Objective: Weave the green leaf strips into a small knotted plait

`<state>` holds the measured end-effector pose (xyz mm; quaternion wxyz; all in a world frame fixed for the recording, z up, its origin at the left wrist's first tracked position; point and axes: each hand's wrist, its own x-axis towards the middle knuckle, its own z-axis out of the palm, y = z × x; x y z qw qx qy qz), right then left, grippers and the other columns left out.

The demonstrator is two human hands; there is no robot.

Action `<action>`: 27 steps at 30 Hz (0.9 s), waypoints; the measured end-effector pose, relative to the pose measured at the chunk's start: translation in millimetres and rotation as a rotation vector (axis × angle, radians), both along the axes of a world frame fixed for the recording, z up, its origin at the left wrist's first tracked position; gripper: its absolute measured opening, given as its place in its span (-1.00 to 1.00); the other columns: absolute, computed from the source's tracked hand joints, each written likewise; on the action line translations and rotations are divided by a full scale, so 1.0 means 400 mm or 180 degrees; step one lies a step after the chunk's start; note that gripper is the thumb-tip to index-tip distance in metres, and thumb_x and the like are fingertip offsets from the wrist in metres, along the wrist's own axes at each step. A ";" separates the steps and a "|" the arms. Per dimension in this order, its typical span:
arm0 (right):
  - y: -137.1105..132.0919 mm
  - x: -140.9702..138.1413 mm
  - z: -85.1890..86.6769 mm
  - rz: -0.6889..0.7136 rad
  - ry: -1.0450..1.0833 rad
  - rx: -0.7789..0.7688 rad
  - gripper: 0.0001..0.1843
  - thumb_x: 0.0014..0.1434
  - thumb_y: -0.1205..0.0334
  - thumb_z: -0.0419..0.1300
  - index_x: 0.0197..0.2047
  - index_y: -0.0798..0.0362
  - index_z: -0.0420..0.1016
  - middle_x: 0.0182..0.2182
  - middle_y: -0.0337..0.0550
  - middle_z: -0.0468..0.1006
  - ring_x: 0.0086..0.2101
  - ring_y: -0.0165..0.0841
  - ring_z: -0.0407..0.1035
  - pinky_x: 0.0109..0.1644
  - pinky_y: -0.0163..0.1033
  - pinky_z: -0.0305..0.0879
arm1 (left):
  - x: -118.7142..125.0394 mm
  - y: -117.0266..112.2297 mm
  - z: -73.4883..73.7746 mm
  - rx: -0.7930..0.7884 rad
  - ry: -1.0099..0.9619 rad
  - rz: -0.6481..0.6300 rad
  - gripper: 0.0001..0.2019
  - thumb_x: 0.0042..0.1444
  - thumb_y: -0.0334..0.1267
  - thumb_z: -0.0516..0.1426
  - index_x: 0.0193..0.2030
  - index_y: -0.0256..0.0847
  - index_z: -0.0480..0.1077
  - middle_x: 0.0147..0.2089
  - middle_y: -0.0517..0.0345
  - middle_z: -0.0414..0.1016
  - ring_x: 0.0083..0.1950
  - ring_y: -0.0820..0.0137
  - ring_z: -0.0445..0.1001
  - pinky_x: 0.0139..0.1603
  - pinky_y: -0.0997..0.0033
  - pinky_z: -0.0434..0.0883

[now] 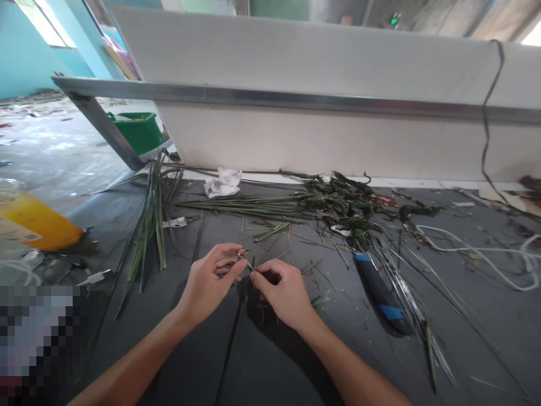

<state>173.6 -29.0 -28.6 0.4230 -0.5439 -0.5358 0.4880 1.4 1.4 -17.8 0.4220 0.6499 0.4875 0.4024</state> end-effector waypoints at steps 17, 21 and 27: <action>0.005 0.010 0.003 -0.0252 0.0574 -0.0200 -0.76 0.07 0.04 0.32 -0.35 0.06 0.55 -0.53 -0.25 0.52 -0.60 -0.43 0.36 -0.52 -0.33 0.29 | 0.022 -0.011 0.008 -0.1010 -0.0431 -0.0494 -0.76 0.02 -0.30 0.24 -0.14 -0.24 0.41 -0.40 0.20 0.50 -0.45 0.45 0.49 -0.40 0.43 0.52; 0.004 0.010 0.009 -0.0253 0.0675 -0.0238 -0.75 0.06 0.03 0.33 -0.36 0.06 0.56 -0.54 -0.26 0.51 -0.60 -0.43 0.36 -0.52 -0.33 0.29 | 0.023 -0.011 0.017 -0.1053 -0.0485 -0.0493 -0.75 0.01 -0.34 0.24 -0.13 -0.24 0.42 -0.42 0.22 0.50 -0.47 0.46 0.48 -0.40 0.45 0.50; 0.007 0.009 0.015 -0.0295 0.0802 -0.0352 -0.70 0.02 -0.01 0.36 -0.36 0.07 0.55 -0.57 -0.28 0.48 -0.61 -0.44 0.35 -0.52 -0.33 0.29 | 0.019 -0.012 0.023 -0.1073 -0.0453 -0.0541 -0.74 0.00 -0.36 0.24 -0.13 -0.23 0.42 -0.43 0.24 0.50 -0.49 0.48 0.47 -0.40 0.47 0.48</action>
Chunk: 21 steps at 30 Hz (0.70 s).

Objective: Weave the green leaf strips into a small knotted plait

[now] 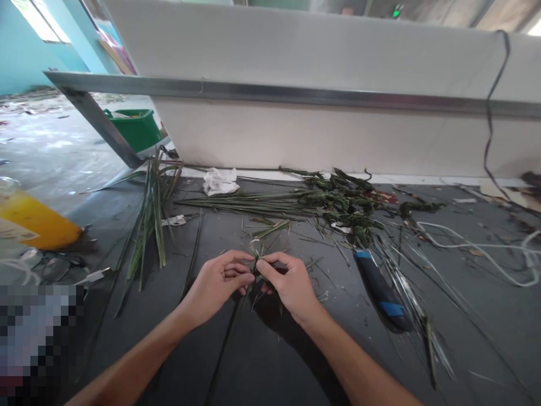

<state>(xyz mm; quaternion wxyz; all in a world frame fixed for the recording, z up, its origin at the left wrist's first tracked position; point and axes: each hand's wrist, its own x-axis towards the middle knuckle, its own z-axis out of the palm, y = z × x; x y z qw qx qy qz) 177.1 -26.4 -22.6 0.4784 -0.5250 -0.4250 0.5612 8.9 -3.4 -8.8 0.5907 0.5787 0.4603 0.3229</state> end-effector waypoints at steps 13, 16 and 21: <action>0.002 0.002 0.000 -0.0002 0.0108 -0.0087 -0.63 -0.02 -0.08 0.37 -0.37 0.08 0.55 -0.64 -0.30 0.45 -0.62 -0.43 0.32 -0.53 -0.32 0.27 | -0.008 -0.001 -0.003 0.0027 0.0166 -0.0225 -0.75 0.03 -0.28 0.23 -0.11 -0.19 0.42 -0.41 0.20 0.53 -0.46 0.46 0.47 -0.45 0.48 0.47; 0.002 0.002 0.001 0.0000 0.0127 -0.0075 -0.64 -0.02 -0.08 0.37 -0.37 0.08 0.55 -0.63 -0.31 0.44 -0.62 -0.44 0.33 -0.53 -0.33 0.27 | -0.006 0.001 0.004 0.0175 0.0166 -0.0090 -0.76 0.07 -0.23 0.20 -0.10 -0.19 0.43 -0.40 0.19 0.53 -0.42 0.44 0.49 -0.42 0.47 0.50; 0.002 0.000 0.005 0.0009 0.0166 -0.0120 -0.63 -0.03 -0.08 0.38 -0.37 0.08 0.54 -0.61 -0.30 0.45 -0.62 -0.44 0.33 -0.53 -0.33 0.27 | 0.001 0.000 0.010 0.0166 0.0075 0.0020 -0.74 0.05 -0.25 0.21 -0.09 -0.23 0.43 -0.42 0.19 0.51 -0.45 0.43 0.49 -0.41 0.44 0.53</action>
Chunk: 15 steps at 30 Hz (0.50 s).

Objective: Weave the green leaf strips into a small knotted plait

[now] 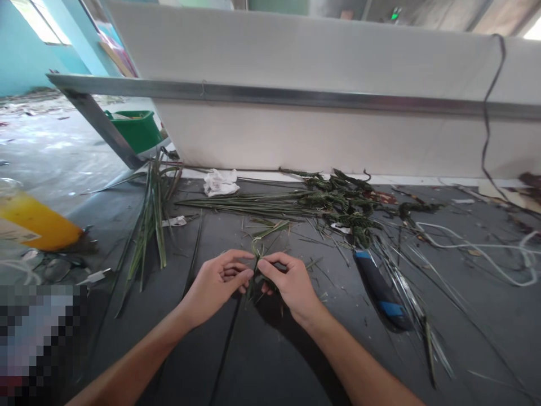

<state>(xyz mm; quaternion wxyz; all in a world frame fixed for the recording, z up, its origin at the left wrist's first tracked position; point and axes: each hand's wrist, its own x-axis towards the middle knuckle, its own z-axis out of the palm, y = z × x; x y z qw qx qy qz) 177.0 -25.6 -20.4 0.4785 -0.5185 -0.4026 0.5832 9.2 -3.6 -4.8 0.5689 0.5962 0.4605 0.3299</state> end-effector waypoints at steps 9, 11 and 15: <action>0.000 0.005 0.001 -0.0023 -0.0022 0.0027 -0.62 -0.03 -0.09 0.37 -0.38 0.08 0.54 -0.63 -0.29 0.45 -0.62 -0.43 0.32 -0.52 -0.31 0.27 | 0.002 -0.005 -0.012 -0.0010 -0.0006 -0.0143 -0.72 0.05 -0.25 0.21 -0.07 -0.20 0.42 -0.45 0.21 0.49 -0.48 0.43 0.49 -0.42 0.42 0.52; 0.000 0.006 0.001 -0.0041 -0.0038 0.0022 -0.63 -0.03 -0.08 0.37 -0.37 0.08 0.54 -0.64 -0.29 0.45 -0.62 -0.43 0.32 -0.53 -0.32 0.27 | 0.001 -0.005 -0.014 0.0003 0.0043 -0.0185 -0.73 0.06 -0.25 0.21 -0.07 -0.19 0.43 -0.45 0.22 0.49 -0.48 0.43 0.49 -0.42 0.43 0.52; 0.001 0.004 0.005 -0.0021 -0.0093 -0.0017 -0.63 -0.04 -0.09 0.38 -0.38 0.07 0.54 -0.64 -0.30 0.44 -0.63 -0.43 0.32 -0.52 -0.31 0.27 | -0.010 0.002 -0.012 0.0117 0.0180 -0.0265 -0.76 0.09 -0.24 0.20 -0.08 -0.18 0.44 -0.40 0.18 0.52 -0.42 0.41 0.52 -0.41 0.44 0.53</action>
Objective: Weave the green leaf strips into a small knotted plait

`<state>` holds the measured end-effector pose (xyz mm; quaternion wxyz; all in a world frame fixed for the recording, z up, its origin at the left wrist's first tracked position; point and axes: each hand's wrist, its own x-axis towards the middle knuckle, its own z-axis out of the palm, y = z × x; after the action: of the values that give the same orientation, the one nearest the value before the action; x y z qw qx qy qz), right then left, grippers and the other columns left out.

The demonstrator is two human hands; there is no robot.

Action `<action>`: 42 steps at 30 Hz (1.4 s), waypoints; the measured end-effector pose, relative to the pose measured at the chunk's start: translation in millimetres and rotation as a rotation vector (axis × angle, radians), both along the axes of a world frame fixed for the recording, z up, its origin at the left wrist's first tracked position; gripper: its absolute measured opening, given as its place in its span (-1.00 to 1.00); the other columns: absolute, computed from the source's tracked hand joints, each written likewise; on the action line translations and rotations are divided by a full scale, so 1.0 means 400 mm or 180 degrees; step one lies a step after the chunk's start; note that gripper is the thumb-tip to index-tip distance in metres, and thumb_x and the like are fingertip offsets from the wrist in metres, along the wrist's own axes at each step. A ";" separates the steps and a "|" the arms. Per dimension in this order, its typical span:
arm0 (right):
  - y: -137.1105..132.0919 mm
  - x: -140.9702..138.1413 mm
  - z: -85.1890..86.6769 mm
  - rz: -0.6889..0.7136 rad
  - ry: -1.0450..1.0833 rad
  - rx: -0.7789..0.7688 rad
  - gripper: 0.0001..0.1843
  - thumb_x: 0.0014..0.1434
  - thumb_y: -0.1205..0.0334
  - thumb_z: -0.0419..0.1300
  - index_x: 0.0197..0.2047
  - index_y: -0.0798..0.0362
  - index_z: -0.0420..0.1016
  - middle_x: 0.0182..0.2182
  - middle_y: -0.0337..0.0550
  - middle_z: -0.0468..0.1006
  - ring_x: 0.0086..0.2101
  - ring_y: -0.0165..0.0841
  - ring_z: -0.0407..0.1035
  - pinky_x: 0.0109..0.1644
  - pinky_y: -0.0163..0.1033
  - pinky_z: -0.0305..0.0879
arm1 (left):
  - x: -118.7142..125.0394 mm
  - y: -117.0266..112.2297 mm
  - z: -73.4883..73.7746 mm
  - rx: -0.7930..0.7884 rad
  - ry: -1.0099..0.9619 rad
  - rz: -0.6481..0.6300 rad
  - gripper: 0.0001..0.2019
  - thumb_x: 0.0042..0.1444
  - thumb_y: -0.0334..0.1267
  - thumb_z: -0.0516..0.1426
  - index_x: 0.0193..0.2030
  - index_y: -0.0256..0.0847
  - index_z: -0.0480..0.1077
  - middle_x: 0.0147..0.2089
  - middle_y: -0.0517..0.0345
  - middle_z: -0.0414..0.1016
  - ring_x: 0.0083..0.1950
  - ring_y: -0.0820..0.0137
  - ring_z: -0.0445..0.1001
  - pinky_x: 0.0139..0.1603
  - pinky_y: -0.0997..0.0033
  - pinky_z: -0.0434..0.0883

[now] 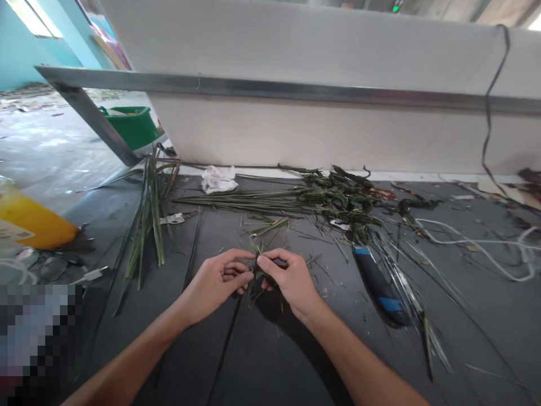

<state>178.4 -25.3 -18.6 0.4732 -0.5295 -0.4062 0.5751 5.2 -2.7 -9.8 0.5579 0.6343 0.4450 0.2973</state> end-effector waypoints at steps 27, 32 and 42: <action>-0.009 -0.009 -0.025 0.0567 -0.0478 0.0245 -0.70 0.10 -0.03 0.28 -0.35 0.06 0.51 -0.59 -0.31 0.41 -0.61 -0.43 0.37 -0.52 -0.35 0.29 | -0.016 0.001 -0.003 0.1968 0.0770 0.0476 -0.85 0.23 -0.29 0.11 -0.16 -0.10 0.52 -0.18 0.15 0.62 -0.22 0.37 0.60 -0.23 0.45 0.53; -0.009 -0.009 -0.032 0.0621 -0.0490 0.0302 -0.71 0.12 -0.02 0.27 -0.36 0.06 0.51 -0.58 -0.30 0.44 -0.60 -0.44 0.36 -0.51 -0.35 0.28 | -0.034 0.003 -0.025 0.2695 0.1013 0.0147 -0.71 0.24 -0.41 0.05 -0.02 -0.05 0.50 -0.05 0.14 0.61 -0.05 0.36 0.58 -0.03 0.42 0.51; -0.009 -0.014 -0.029 0.0575 -0.0487 0.0234 -0.69 0.09 -0.02 0.29 -0.35 0.09 0.50 -0.60 -0.32 0.40 -0.62 -0.45 0.34 -0.53 -0.36 0.27 | -0.045 0.007 -0.034 0.3555 0.1556 -0.0033 -0.76 0.26 -0.41 0.04 -0.04 -0.11 0.47 -0.02 0.10 0.59 -0.08 0.40 0.60 -0.16 0.51 0.52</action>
<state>173.0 -28.7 -30.0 0.4062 -0.5153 -0.5079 0.5581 -12.8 0.0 -23.6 0.0240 0.8831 0.3338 0.3289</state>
